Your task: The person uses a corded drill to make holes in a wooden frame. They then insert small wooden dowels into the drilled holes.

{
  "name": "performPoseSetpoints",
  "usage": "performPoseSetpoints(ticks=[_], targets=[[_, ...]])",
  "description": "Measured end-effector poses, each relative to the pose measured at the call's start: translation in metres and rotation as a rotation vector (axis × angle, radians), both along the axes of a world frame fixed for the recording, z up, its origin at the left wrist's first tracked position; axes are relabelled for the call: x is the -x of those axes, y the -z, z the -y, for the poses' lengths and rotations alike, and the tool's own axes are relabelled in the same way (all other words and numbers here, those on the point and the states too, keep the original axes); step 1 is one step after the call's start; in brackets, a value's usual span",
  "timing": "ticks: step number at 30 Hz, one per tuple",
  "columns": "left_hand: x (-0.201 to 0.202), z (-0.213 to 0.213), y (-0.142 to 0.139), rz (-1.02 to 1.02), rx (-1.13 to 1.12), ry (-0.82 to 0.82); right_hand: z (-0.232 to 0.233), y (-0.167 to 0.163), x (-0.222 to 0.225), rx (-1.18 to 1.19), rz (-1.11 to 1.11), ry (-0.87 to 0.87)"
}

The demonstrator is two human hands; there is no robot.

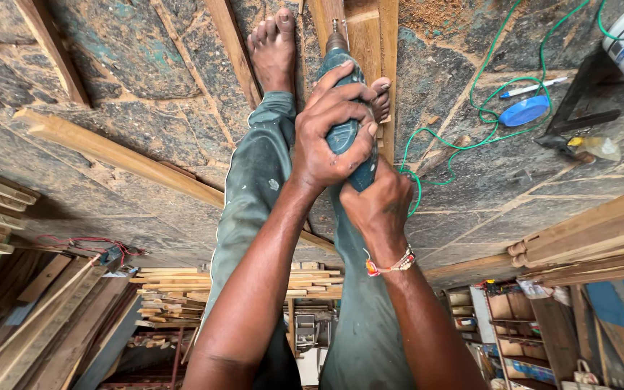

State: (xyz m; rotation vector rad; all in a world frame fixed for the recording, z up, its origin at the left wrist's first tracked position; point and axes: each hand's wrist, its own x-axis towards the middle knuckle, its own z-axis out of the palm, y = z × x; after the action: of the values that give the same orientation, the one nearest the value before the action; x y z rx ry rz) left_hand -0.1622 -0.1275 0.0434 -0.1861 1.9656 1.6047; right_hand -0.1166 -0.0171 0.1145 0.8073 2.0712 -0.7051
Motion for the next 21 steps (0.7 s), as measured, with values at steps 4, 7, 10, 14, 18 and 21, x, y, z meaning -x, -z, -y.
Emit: performPoseSetpoints(ticks=[4, 7, 10, 14, 18, 21], targets=[[0.0, -0.001, 0.004, 0.004, -0.011, -0.043, -0.002, 0.007, 0.0, -0.013, -0.034, -0.065], [-0.001, -0.001, 0.005, 0.015, -0.022, -0.07, -0.003, 0.009, -0.002, -0.014, -0.038, -0.103], [-0.001, 0.0, 0.006, 0.002, -0.015, -0.07, -0.005, 0.01, -0.003, -0.009, -0.04, -0.108], [0.002, -0.003, 0.005, -0.008, 0.011, -0.069, -0.007, 0.012, -0.003, -0.015, -0.073, -0.151], [0.003, -0.007, 0.005, 0.001, 0.019, -0.073, -0.008, 0.012, -0.005, 0.023, -0.128, -0.048], [0.001, -0.005, 0.006, 0.004, 0.022, -0.12, -0.009, 0.013, -0.007, -0.022, -0.065, -0.147]])
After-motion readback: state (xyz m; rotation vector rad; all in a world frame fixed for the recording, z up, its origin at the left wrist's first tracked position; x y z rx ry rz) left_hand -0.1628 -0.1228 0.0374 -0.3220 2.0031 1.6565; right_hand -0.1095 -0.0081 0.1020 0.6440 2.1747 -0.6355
